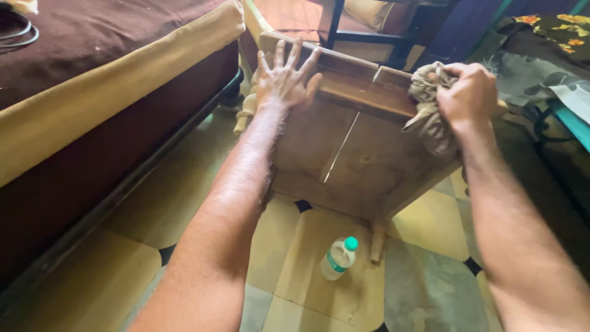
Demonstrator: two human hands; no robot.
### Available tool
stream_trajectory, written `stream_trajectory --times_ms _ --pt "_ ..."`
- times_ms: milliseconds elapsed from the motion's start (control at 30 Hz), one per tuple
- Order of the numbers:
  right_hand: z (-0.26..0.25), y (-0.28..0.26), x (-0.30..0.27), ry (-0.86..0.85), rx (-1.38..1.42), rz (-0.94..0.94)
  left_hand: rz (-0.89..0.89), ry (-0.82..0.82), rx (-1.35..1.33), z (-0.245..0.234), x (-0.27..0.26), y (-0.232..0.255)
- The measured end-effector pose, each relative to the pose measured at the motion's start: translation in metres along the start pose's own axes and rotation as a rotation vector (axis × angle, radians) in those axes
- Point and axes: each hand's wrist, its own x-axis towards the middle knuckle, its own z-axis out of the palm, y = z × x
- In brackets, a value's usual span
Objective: The person wipes the underside and legs of a wooden table with a cloth, applies liquid from a bottle, and continues wiping the wood surfaces.
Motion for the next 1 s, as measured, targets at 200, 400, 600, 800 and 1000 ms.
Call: stream_trajectory --times_ms 200,400,600,800,1000 --pt "0.053 -0.062 0.014 0.08 0.069 -0.092 -0.027 -0.024 0.052 0.014 0.007 0.002" --pt "0.035 -0.003 0.016 -0.021 -0.001 -0.214 -0.015 -0.054 0.05 0.008 0.004 0.0" --pt "-0.045 0.095 -0.022 -0.075 -0.238 0.029 -0.047 -0.069 0.064 -0.002 0.0 0.006" --pt "-0.042 0.062 -0.047 0.077 -0.274 0.139 -0.031 -0.1 0.098 -0.006 -0.003 0.01" --pt "-0.062 0.045 -0.057 -0.043 -0.289 0.207 -0.023 -0.068 0.07 -0.007 -0.015 0.013"
